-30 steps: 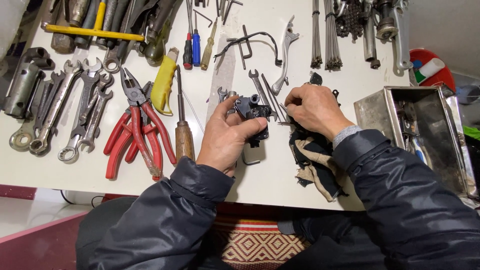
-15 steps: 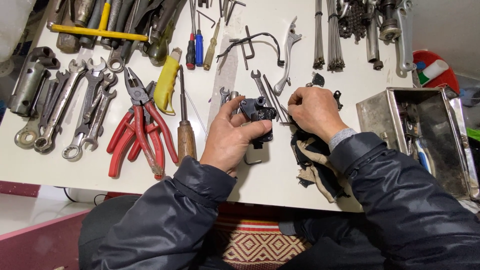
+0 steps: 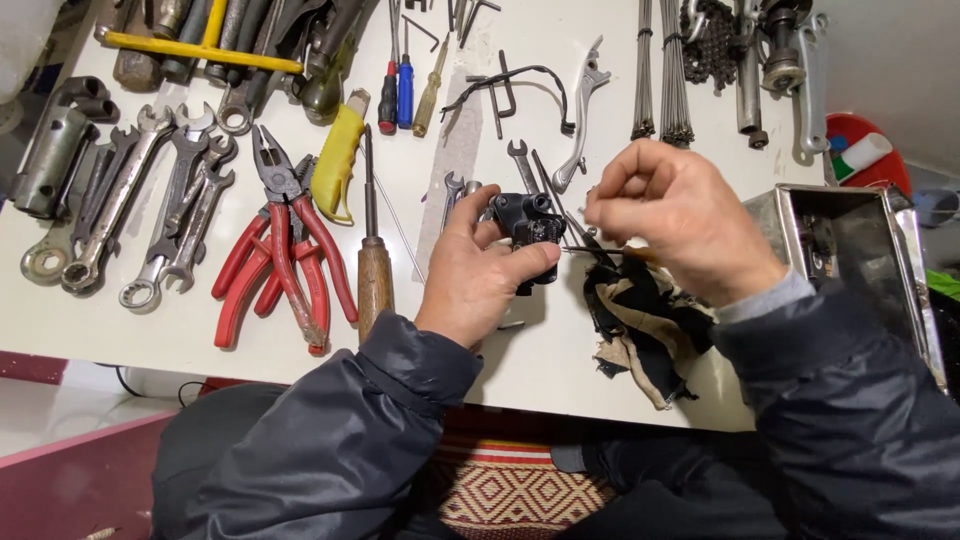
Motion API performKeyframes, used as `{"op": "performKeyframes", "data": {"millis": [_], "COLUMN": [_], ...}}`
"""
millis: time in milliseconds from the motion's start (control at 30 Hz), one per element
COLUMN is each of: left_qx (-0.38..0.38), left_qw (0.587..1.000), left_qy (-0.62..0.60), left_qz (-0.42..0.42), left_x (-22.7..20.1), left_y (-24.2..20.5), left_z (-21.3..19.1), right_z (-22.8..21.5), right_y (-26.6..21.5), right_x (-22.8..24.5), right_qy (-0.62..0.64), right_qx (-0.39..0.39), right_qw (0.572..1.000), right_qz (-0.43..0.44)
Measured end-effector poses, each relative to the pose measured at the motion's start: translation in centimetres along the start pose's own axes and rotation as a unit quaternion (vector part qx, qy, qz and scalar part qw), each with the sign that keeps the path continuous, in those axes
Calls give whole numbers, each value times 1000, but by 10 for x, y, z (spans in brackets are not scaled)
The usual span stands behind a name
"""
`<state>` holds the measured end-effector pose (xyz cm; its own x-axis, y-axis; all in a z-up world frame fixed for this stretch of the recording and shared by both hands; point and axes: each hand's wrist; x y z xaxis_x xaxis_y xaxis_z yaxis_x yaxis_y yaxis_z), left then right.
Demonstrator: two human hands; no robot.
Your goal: The person assembles a small black mechanical component by hand, inserting a small metal piece into a slot. They then use a cloth to wipe the component and a screwdriver to tighten a screw on the assembly.
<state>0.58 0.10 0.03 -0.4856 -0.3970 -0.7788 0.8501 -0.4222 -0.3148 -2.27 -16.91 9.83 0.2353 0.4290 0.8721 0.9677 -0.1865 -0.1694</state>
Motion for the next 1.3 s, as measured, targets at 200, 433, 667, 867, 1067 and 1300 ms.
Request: {"op": "performKeyframes", "data": {"millis": [200,433,667,867,1067,1300], "left_qx": [13,-30,-40,-55,-65,-58], "left_qw": [998,982,952,958,964,965], "left_qy": [47,173,256,238,219,214], "left_qz": [51,70,161,152,135,137], "left_x": [5,-11,-7,-11,-11,-12], "left_y": [0,-20,-22,-24,-22,-23], "left_z": [1,15,13,15,15,14], "right_z": [15,27,27,39,41,45], "right_y": [-14,-23,-23,-28,-29,-29], "right_x": [1,16,15,6,2,-4], "right_qy": [-78,-290,-169,-158,-187,-133], "right_qx": [17,-11,-45,-106,-120,-137], "right_qw": [995,957,985,980,968,974], "right_qz": [-58,-27,8,-62,-114,-120]}}
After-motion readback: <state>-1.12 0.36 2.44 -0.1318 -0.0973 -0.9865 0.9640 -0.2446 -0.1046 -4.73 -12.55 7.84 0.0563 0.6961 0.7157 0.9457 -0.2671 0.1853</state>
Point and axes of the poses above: each hand's wrist, its own y-axis towards the middle knuckle, its own z-axis out of the palm, x = y × z, and after that the axes turned 5 degrees about -y, right-handed
